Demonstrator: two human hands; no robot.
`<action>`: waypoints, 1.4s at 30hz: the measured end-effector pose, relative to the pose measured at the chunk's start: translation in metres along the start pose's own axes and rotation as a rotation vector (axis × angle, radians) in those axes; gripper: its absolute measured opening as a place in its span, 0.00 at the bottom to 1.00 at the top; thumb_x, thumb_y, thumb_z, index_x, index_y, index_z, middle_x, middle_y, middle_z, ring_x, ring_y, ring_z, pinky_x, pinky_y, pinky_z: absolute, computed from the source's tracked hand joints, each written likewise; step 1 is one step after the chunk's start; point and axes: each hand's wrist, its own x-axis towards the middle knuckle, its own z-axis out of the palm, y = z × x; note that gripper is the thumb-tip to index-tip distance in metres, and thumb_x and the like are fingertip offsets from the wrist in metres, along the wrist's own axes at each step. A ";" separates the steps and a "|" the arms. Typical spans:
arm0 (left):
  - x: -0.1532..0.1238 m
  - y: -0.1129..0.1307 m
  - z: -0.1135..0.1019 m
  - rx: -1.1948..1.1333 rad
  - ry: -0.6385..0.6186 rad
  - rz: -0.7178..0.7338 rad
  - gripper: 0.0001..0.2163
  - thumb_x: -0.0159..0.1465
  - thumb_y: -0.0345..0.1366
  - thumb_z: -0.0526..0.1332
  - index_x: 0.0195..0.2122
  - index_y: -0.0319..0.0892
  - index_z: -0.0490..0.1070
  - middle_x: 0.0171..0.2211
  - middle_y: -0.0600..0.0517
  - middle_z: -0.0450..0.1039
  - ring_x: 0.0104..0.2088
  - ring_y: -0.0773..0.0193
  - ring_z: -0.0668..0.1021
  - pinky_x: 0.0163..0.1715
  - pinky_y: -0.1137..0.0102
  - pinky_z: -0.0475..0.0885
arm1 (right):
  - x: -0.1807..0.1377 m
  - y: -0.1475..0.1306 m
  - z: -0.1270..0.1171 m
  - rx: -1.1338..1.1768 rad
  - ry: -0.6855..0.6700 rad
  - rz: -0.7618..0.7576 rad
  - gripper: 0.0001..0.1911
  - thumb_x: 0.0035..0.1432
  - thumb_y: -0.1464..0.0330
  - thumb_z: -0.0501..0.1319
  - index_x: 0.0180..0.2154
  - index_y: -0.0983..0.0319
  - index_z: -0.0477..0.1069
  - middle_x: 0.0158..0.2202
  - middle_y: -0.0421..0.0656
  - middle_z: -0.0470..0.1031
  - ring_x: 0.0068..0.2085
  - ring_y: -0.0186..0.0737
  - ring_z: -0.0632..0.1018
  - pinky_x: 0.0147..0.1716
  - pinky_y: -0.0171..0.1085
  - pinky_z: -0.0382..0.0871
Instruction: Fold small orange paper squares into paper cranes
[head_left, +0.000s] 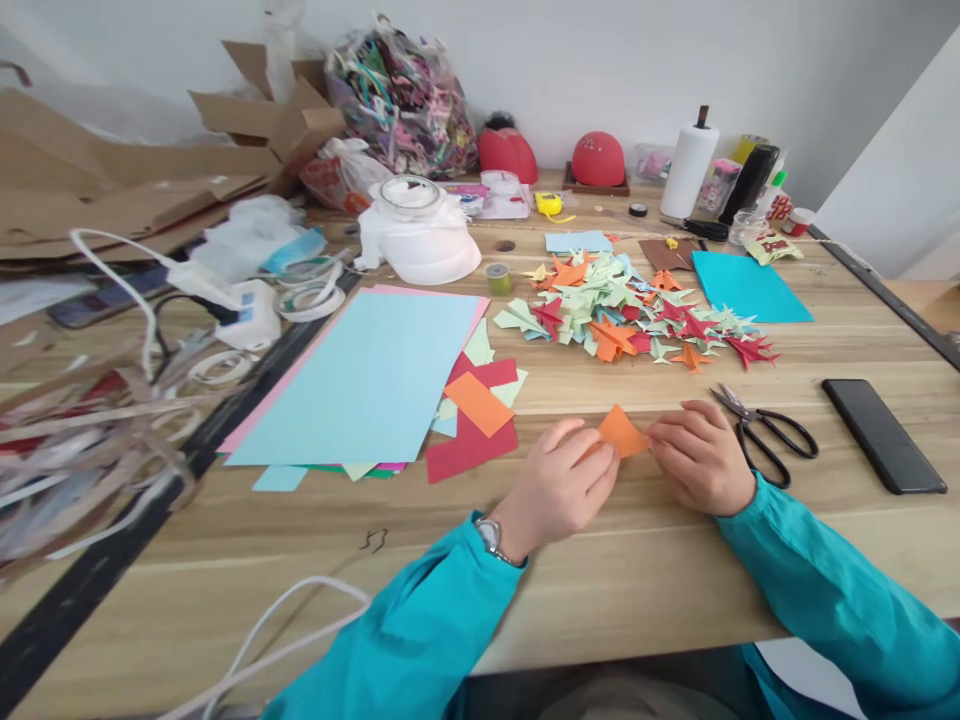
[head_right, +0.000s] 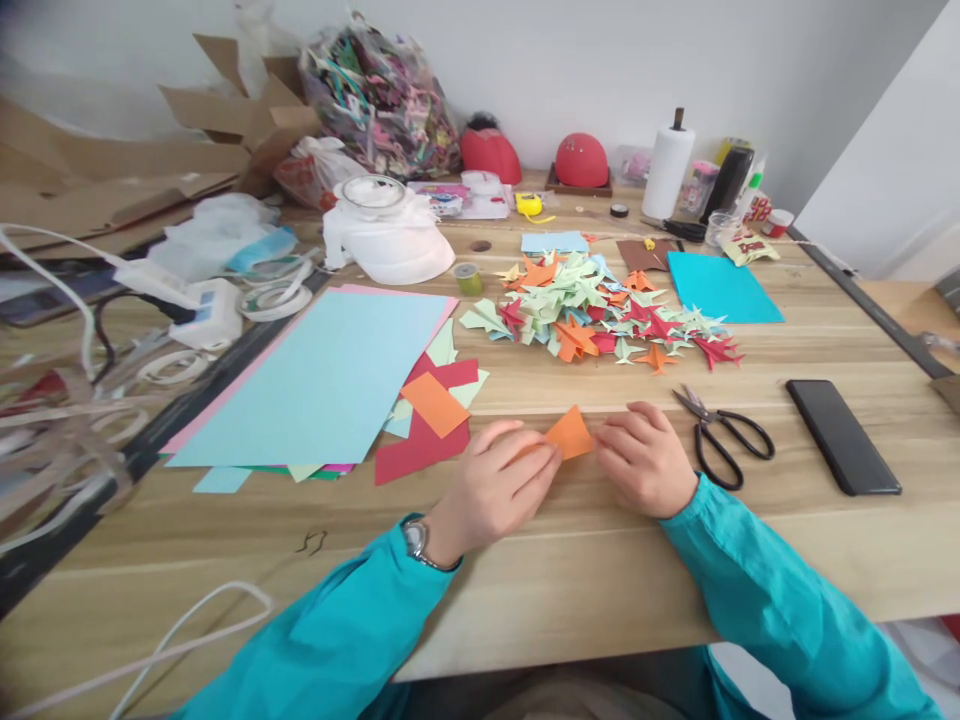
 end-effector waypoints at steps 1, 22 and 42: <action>-0.001 -0.001 0.000 0.005 0.011 -0.009 0.04 0.58 0.25 0.58 0.34 0.39 0.70 0.32 0.51 0.75 0.37 0.63 0.74 0.42 0.60 0.68 | -0.001 0.003 -0.001 -0.004 0.014 0.020 0.07 0.52 0.77 0.57 0.33 0.62 0.70 0.36 0.43 0.78 0.40 0.40 0.74 0.45 0.46 0.62; 0.003 -0.001 -0.001 -0.277 0.064 -0.209 0.06 0.57 0.25 0.57 0.34 0.40 0.69 0.31 0.51 0.75 0.36 0.63 0.73 0.40 0.63 0.68 | 0.004 -0.009 0.004 0.272 0.078 0.167 0.12 0.53 0.74 0.61 0.41 0.60 0.71 0.39 0.46 0.77 0.42 0.43 0.73 0.42 0.45 0.66; 0.004 0.005 0.003 -0.128 -0.079 -0.049 0.05 0.61 0.27 0.55 0.30 0.38 0.69 0.30 0.51 0.74 0.35 0.64 0.72 0.42 0.62 0.67 | 0.003 -0.019 0.000 0.189 0.067 -0.033 0.09 0.54 0.75 0.59 0.39 0.63 0.71 0.36 0.44 0.78 0.40 0.39 0.75 0.43 0.44 0.66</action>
